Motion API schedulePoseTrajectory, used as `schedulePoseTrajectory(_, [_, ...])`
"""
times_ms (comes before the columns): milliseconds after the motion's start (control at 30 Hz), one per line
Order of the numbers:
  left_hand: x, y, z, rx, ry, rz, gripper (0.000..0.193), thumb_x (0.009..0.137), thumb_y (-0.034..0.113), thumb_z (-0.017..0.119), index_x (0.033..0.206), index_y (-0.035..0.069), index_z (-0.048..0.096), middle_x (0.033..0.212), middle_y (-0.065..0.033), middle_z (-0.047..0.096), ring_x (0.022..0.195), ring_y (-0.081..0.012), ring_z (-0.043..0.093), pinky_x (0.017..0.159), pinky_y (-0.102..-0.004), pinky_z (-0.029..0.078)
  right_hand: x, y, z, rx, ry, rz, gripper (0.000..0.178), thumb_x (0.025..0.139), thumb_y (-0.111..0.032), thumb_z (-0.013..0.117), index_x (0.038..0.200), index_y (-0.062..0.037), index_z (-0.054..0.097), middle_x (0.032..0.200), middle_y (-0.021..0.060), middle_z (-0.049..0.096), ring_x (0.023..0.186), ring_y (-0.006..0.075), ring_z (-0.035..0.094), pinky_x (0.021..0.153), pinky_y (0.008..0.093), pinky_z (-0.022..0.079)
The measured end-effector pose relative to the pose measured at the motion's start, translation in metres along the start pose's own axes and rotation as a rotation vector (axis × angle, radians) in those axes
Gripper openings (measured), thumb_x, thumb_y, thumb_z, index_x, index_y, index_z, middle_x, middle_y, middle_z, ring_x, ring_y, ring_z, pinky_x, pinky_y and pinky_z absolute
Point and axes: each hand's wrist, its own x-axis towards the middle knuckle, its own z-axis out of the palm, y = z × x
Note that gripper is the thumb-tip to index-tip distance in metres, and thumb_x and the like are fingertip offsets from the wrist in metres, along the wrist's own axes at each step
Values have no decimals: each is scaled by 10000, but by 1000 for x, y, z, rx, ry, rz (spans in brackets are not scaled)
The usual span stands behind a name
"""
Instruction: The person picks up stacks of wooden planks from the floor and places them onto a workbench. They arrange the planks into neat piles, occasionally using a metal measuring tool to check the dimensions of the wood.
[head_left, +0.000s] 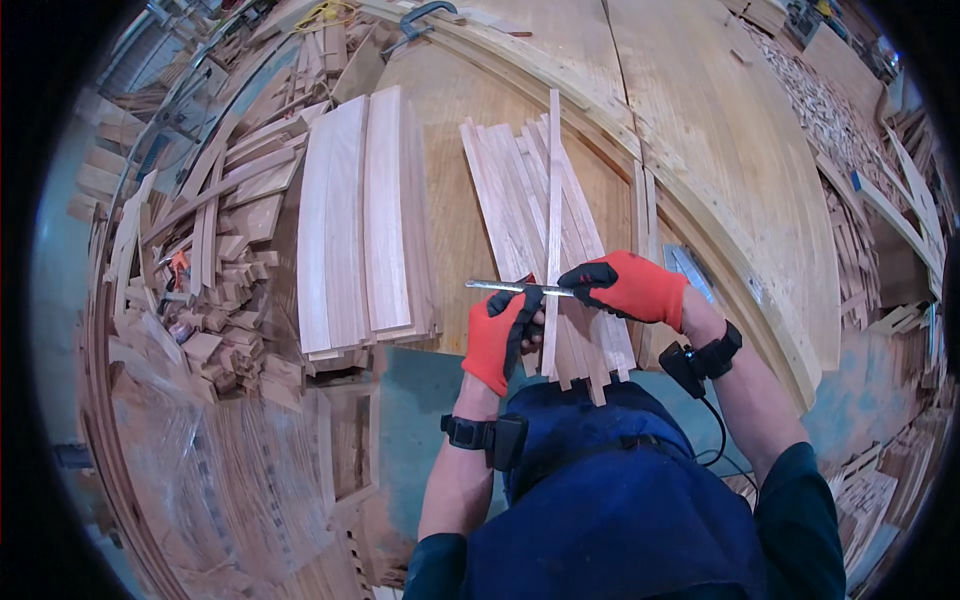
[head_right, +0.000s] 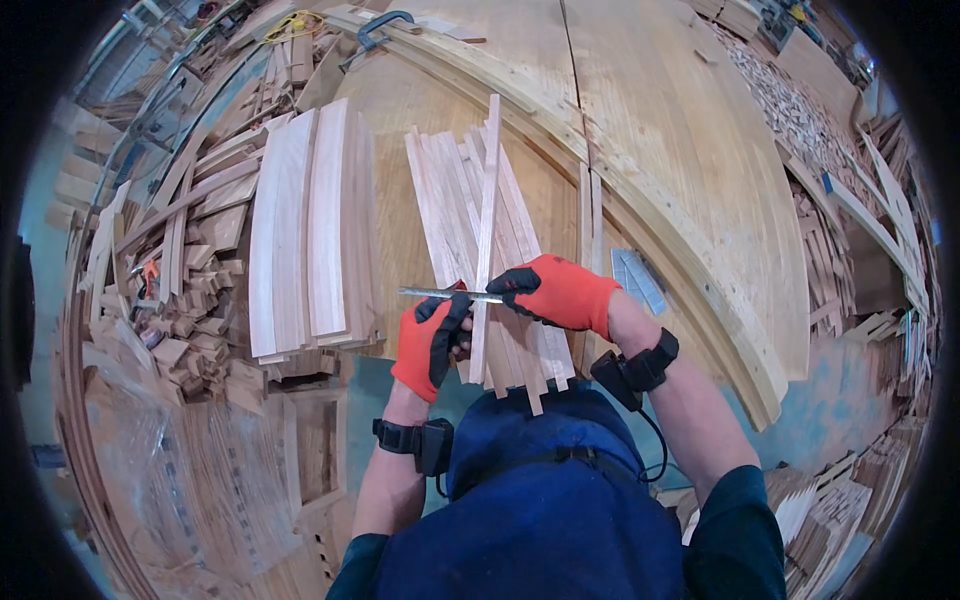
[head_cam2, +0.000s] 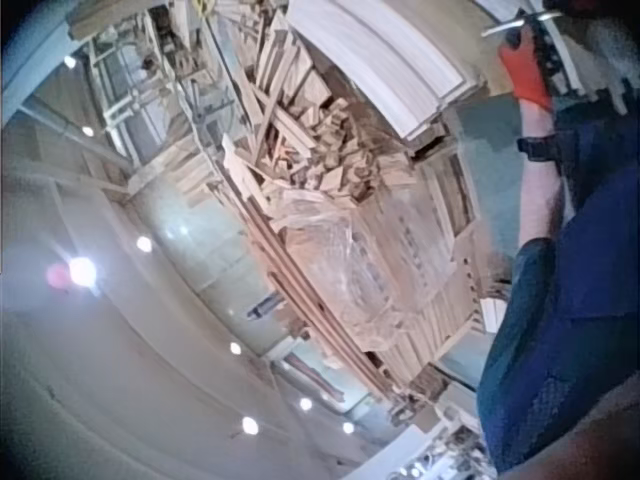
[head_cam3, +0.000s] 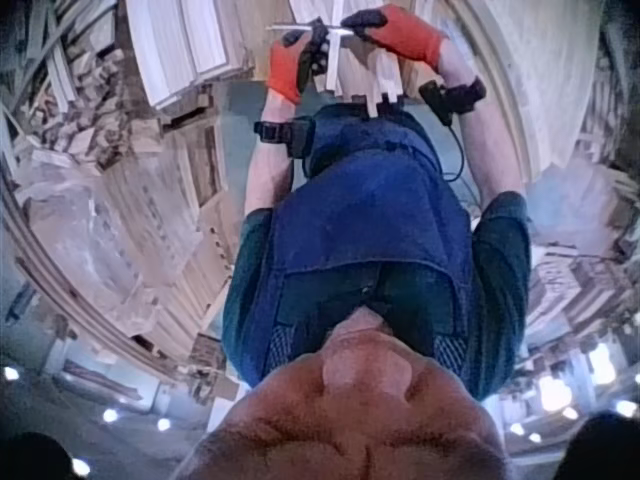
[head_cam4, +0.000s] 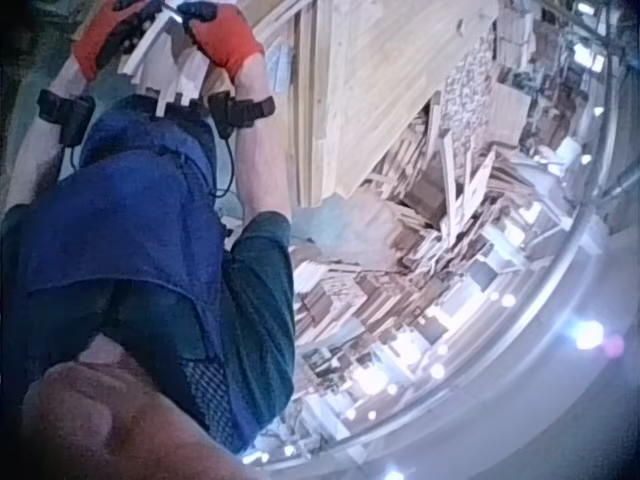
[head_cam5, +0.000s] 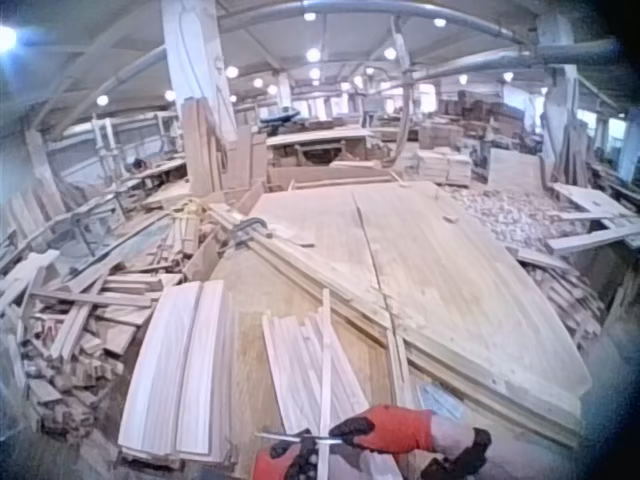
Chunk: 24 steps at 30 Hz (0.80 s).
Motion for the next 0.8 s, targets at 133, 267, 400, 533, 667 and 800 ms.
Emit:
schedulePoseTrajectory(133, [2,-3,-2,-27,-24,7,242,942,297,698,898,59,683,695,-17,655,509,-97,569,447,-227,430,0,5,0,22,16,-13,359,885,-152,561,1221,-129,687,794,109,669,700,209,608,712,359,502])
schedulePoseTrajectory(267, [4,-7,-4,-12,-15,22,250,948,293,691,873,57,666,672,-16,634,499,-105,567,446,-238,436,0,4,1,2,15,-8,358,883,-151,562,1218,-124,686,790,109,667,689,204,606,705,357,501])
schedulePoseTrajectory(400, [3,-5,-1,-22,-18,7,229,938,291,705,905,65,681,710,-19,666,502,-93,563,439,-224,421,1,10,2,-2,23,-38,361,883,-156,561,1221,-125,686,797,111,673,688,210,609,706,358,502])
schedulePoseTrajectory(533, [1,-1,1,-43,-3,-4,239,934,299,713,878,70,672,691,-14,652,497,-96,559,430,-227,412,2,11,1,6,5,-24,391,877,-133,570,1254,-129,676,798,90,670,683,162,584,680,340,496])
schedulePoseTrajectory(667, [1,-2,0,-57,-6,-24,244,931,302,717,863,73,667,684,-11,647,493,-99,557,422,-229,404,1,7,0,-1,7,-22,361,885,-162,565,1221,-121,688,806,102,682,694,198,620,702,350,508])
schedulePoseTrajectory(800, [0,1,1,-52,-12,-17,244,931,297,718,859,69,669,692,-14,660,497,-95,561,427,-226,403,0,7,1,53,7,1,409,869,-105,570,1263,-135,674,801,65,669,691,132,566,673,316,484])
